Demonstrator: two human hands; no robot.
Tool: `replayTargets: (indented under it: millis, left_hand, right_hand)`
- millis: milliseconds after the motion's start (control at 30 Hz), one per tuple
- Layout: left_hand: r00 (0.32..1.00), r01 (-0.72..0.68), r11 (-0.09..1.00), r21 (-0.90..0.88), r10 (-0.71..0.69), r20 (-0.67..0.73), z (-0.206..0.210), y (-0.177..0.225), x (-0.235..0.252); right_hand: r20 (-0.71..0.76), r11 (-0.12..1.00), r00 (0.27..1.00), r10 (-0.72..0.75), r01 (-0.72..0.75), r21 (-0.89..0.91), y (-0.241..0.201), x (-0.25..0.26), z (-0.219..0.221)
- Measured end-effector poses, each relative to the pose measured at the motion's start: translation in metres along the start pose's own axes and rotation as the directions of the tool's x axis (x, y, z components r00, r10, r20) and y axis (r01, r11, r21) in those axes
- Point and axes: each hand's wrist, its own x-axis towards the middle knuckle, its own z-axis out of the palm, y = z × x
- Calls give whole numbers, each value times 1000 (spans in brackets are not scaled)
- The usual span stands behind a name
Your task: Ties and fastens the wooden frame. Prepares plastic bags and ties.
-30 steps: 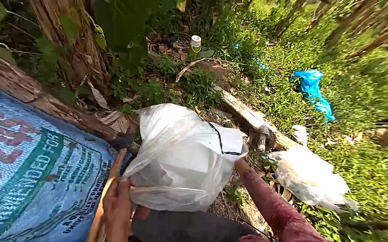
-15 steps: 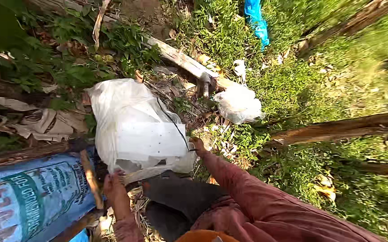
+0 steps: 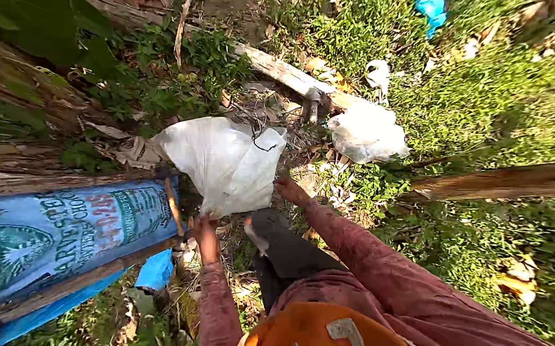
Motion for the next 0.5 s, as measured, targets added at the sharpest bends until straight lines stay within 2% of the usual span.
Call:
replayTargets:
  millis: [100, 167, 233, 300, 367, 400, 467, 500]
  left_hand:
    - [997, -63, 995, -75, 66, 29, -8, 14, -32]
    - [983, -147, 979, -140, 160, 91, -19, 26, -61]
    - [960, -198, 961, -193, 230, 162, -31, 40, -95]
    - [962, -178, 954, -242, 220, 159, -44, 50, -135]
    - [976, -182, 934, -307, 209, 55, -55, 56, -172]
    - [977, -213, 920, -330, 208, -50, -61, 57, -189]
    - [946, -287, 905, -313, 217, -241, -72, 59, -221]
    - [926, -310, 901, -302, 214, -311, -76, 58, -235]
  right_hand:
    - [-88, 993, 992, 88, -80, 92, 21, -6, -11]
    - [-136, 981, 979, 150, -130, 147, 28, -6, -36]
    - [-176, 981, 974, 142, -115, 156, 16, 0, -68]
    - [-200, 986, 975, 96, -66, 150, -2, 9, -93]
    - [-252, 993, 962, 103, -83, 89, -13, 39, -107]
    - [-253, 990, 957, 143, -140, 31, -18, 56, -110]
    - [-174, 944, 964, 200, -238, -230, -16, 70, -102]
    - [-125, 899, 979, 159, -196, -391, -16, 65, -93]
